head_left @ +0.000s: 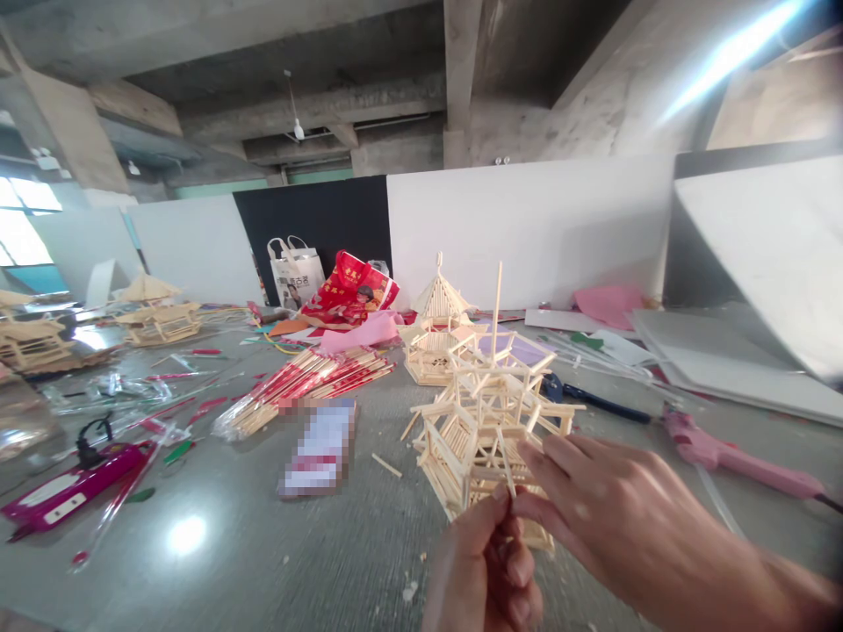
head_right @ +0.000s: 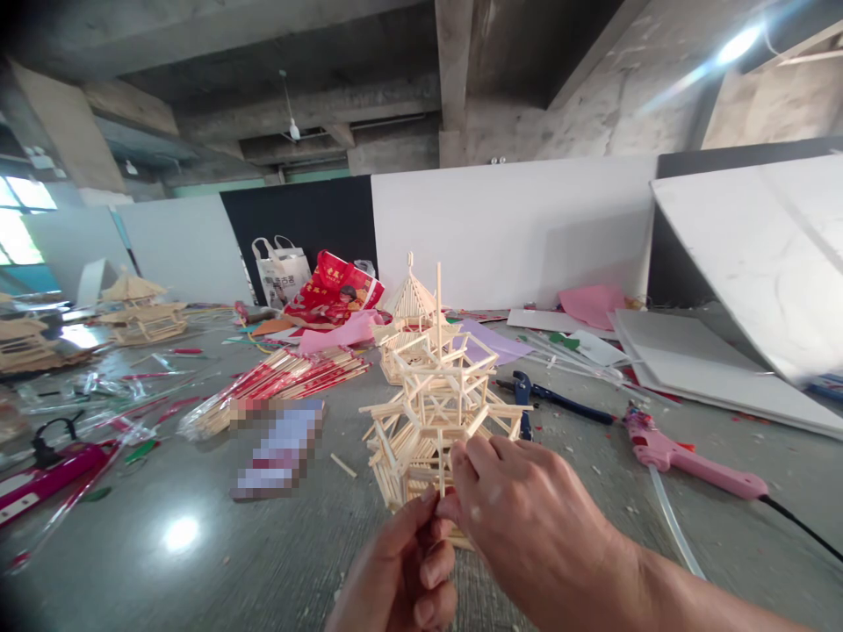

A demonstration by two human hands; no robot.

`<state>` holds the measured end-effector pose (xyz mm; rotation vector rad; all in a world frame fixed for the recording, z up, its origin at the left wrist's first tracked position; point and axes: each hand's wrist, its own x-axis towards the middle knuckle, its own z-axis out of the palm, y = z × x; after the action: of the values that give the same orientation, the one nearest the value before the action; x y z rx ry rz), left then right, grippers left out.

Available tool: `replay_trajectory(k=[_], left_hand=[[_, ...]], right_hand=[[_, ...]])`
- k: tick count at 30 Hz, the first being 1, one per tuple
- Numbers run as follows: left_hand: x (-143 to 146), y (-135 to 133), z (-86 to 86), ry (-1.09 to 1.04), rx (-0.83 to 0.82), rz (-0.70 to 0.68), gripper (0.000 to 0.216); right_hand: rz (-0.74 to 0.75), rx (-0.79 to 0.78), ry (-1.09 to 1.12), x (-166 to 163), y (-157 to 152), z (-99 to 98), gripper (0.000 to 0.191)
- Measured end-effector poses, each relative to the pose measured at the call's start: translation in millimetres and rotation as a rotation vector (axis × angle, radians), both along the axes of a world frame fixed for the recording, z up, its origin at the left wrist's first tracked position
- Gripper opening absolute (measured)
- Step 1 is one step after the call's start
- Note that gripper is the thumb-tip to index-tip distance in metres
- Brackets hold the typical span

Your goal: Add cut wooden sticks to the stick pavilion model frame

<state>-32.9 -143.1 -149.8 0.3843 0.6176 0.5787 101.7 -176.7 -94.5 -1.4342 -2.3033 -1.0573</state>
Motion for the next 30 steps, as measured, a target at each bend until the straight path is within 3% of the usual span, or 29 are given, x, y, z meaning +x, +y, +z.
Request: replay_trajectory(k=[17, 30], left_hand=[[-4, 3, -12.0, -0.035, 0.061, -0.044, 0.039], [0, -1, 1.3, 0.001, 0.016, 0.122, 0.030]], right_hand=[[-0.006, 0.003, 0.023, -2, 0, 0.8, 0.038], [-0.030, -0.001, 0.024, 0, -2, 0.5, 0.036]])
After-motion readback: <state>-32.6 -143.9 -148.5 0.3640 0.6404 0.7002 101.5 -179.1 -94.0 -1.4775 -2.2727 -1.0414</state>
